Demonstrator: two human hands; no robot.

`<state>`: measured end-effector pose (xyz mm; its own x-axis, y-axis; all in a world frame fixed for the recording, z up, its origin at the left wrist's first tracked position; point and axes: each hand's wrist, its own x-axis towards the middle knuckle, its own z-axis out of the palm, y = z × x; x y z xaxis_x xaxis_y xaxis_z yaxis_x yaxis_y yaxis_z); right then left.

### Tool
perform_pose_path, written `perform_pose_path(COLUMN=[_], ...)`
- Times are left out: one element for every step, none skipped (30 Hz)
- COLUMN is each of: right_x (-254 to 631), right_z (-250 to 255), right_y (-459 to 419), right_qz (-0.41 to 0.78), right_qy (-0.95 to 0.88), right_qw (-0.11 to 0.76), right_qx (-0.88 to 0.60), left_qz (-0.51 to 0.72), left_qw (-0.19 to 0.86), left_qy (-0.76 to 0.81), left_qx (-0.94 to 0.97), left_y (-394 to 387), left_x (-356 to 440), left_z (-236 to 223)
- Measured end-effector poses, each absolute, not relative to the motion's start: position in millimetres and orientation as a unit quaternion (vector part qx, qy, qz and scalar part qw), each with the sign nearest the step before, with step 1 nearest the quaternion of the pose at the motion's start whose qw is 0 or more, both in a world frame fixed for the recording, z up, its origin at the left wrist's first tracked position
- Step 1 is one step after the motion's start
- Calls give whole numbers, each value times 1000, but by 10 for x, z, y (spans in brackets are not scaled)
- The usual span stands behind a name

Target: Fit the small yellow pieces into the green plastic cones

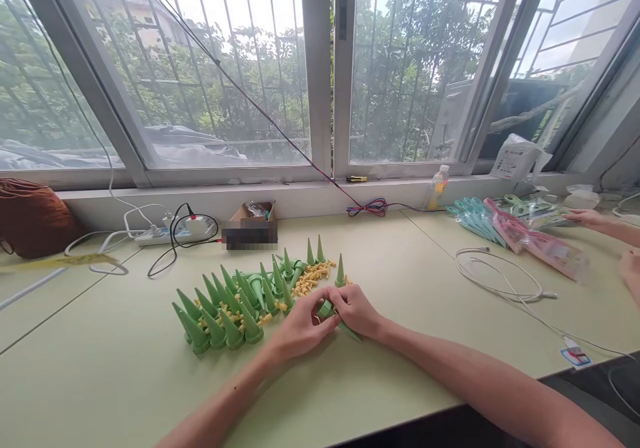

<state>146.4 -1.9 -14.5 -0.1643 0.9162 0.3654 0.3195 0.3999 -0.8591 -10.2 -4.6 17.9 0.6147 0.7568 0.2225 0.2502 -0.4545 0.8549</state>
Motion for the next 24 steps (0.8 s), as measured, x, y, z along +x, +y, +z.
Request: perform_pose_path(right_x=[1465, 1466, 1466, 1466, 1464, 1462, 1459, 1456, 1453, 1450, 1448, 1447, 1447, 1448, 1450, 1452, 1455, 1458, 1460, 1463, 1464, 1465, 1465, 1464], right_z=[-152, -159, -166, -171, -174, -174, -172, -168, -162, -156, -150, -144, -140, -137, -135, -134, -133, -132, -132, -131, -131, -132, -132, -133], right_y=[-13, -6, 0, 4, 7, 7, 6, 2, -3, -8, -13, -17, -21, -24, -25, -26, -26, -26, -25, -25, -24, -25, -26, -27], right_qz=[318, 318, 318, 319, 319, 320, 319, 319, 318, 317, 316, 315, 315, 313, 313, 312, 313, 312, 312, 311, 310, 308, 307, 307], right_qy=[-693, -692, -692, -692, -691, -691, -690, -689, -688, -687, -685, -685, -685, -685, -685, -685, -687, -688, -689, -690, -691, -690, -691, -691], right_qw=[470, 471, 473, 473, 474, 476, 478, 480, 483, 486, 489, 492, 495, 499, 502, 504, 506, 507, 508, 510, 511, 512, 513, 513], right_qx=[-445, -445, -444, -443, -442, -440, -440, -439, -439, -438, -437, -435, -432, -429, -426, -422, -418, -414, -411, -409, -408, -407, -407, -406], left_qz=[304, 303, 301, 300, 298, 297, 298, 302, 306, 311, 317, 323, 327, 330, 333, 335, 336, 337, 338, 339, 339, 339, 338, 337], left_qw=[418, 421, 424, 426, 428, 429, 430, 431, 432, 433, 432, 431, 429, 428, 428, 429, 431, 432, 432, 431, 429, 427, 425, 423], left_qy=[316, 317, 317, 317, 317, 316, 315, 315, 314, 313, 313, 314, 314, 314, 313, 311, 308, 306, 305, 306, 308, 312, 315, 318], left_qx=[795, 794, 793, 793, 793, 792, 792, 790, 788, 786, 784, 782, 781, 781, 780, 779, 779, 778, 778, 779, 779, 778, 778, 779], left_y=[-47, -48, -49, -49, -50, -51, -52, -53, -54, -56, -58, -60, -62, -65, -67, -70, -72, -74, -75, -77, -78, -80, -82, -85], left_x=[-101, -101, -100, -99, -99, -97, -95, -92, -89, -86, -83, -79, -77, -75, -73, -71, -70, -68, -66, -64, -62, -60, -58, -56], left_z=[176, 172, 167, 161, 155, 148, 142, 135, 127, 120, 114, 109, 106, 105, 106, 108, 112, 116, 120, 123, 126, 128, 130, 132])
